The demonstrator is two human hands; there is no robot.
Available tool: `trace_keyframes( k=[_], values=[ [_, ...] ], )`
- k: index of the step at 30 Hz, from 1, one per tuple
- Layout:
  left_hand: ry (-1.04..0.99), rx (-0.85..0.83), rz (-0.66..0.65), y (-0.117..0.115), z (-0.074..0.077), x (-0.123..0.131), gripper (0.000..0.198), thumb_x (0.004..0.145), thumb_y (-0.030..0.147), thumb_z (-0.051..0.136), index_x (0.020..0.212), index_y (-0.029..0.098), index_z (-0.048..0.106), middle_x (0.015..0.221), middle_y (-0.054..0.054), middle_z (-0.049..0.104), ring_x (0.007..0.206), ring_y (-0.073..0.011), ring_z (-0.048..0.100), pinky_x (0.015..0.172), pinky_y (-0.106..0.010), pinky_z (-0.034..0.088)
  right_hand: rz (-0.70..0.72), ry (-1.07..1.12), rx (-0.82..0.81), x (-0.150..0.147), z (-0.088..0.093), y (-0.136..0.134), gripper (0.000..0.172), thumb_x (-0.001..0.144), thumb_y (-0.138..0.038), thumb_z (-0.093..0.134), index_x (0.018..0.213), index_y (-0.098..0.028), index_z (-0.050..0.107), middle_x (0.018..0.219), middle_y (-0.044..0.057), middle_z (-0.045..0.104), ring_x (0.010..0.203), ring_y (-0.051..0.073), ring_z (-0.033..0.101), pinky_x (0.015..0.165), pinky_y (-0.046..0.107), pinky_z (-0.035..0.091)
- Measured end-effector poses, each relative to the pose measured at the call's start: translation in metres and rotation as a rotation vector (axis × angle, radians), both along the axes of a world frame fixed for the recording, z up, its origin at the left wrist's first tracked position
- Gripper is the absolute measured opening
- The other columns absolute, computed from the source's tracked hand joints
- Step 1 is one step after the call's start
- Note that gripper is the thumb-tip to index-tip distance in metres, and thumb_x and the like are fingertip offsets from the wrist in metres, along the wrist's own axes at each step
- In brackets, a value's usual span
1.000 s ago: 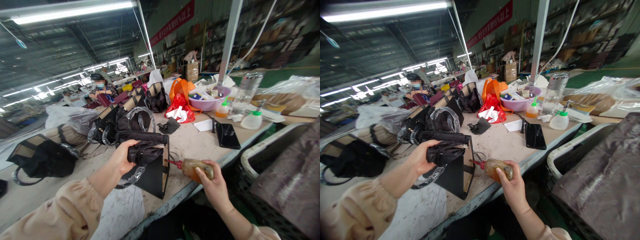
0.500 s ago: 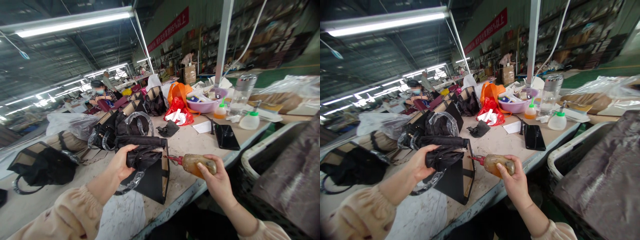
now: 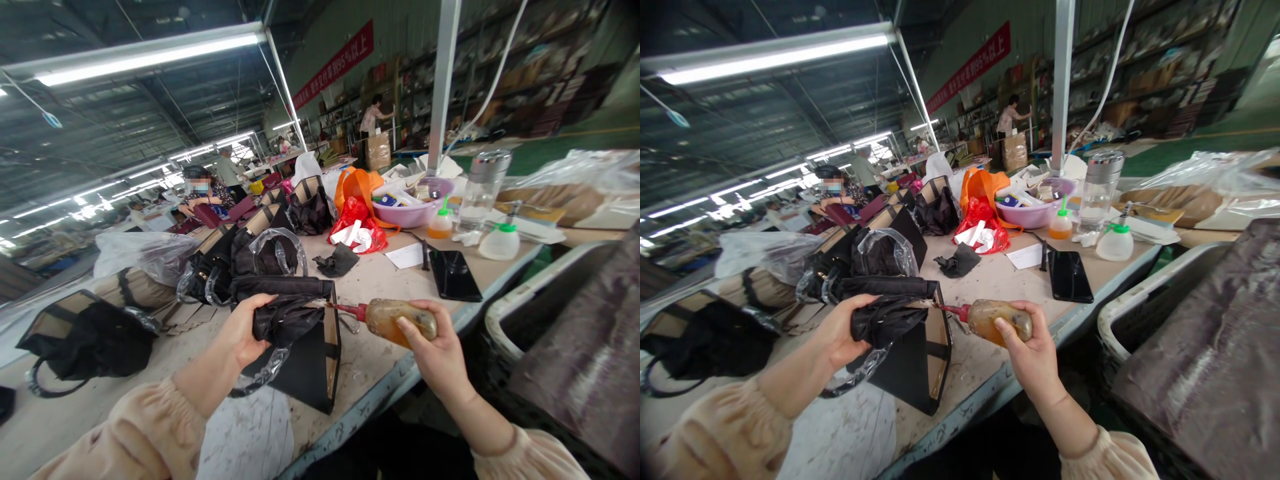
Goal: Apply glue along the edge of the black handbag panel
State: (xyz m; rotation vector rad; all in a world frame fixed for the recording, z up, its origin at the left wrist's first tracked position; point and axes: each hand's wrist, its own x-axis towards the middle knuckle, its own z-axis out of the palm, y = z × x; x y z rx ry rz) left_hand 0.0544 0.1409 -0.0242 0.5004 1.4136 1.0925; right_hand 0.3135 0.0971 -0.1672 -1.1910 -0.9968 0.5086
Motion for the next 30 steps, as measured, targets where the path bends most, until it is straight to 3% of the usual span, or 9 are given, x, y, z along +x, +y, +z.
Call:
trace_keyframes(
  k=[8,15,22,30],
  values=[
    [-0.004,0.002,0.012,0.001,0.000,0.002,0.013,0.080,0.010,0.056,0.080,0.009,0.069,0.063,-0.008,0.072,0.050,-0.0197,0.067,0.049,-0.032,0.060,0.121,0.072,-0.144,0.004,-0.025,-0.006,0.035,0.076,-0.047,0.071,0.098,-0.025,0.056,0.089,0.000,0.060,0.079,0.018,0.058,0.074,0.032,0.048],
    [-0.013,0.005,0.008,0.001,0.000,0.000,0.012,0.080,0.009,0.056,0.080,0.009,0.067,0.063,-0.008,0.072,0.050,-0.0202,0.068,0.049,-0.032,0.060,0.149,0.006,-0.144,0.004,-0.030,-0.008,0.034,0.077,-0.047,0.071,0.098,-0.024,0.056,0.089,0.001,0.060,0.080,0.019,0.057,0.074,0.032,0.048],
    [-0.004,0.012,-0.002,0.002,-0.002,-0.001,0.012,0.080,0.010,0.056,0.084,0.008,0.068,0.066,-0.009,0.073,0.053,-0.0211,0.069,0.052,-0.034,0.061,0.097,0.101,-0.107,0.003,-0.011,-0.001,0.036,0.075,-0.046,0.072,0.099,-0.025,0.055,0.092,0.001,0.060,0.081,0.019,0.058,0.076,0.033,0.048],
    [-0.011,0.013,-0.005,0.001,-0.002,-0.003,0.013,0.078,0.010,0.057,0.085,0.009,0.068,0.066,-0.009,0.074,0.055,-0.0231,0.070,0.052,-0.035,0.061,0.008,0.060,0.034,0.003,0.019,0.009,0.030,0.076,-0.041,0.071,0.097,-0.024,0.057,0.091,0.000,0.060,0.082,0.019,0.057,0.078,0.034,0.047]
  ],
)
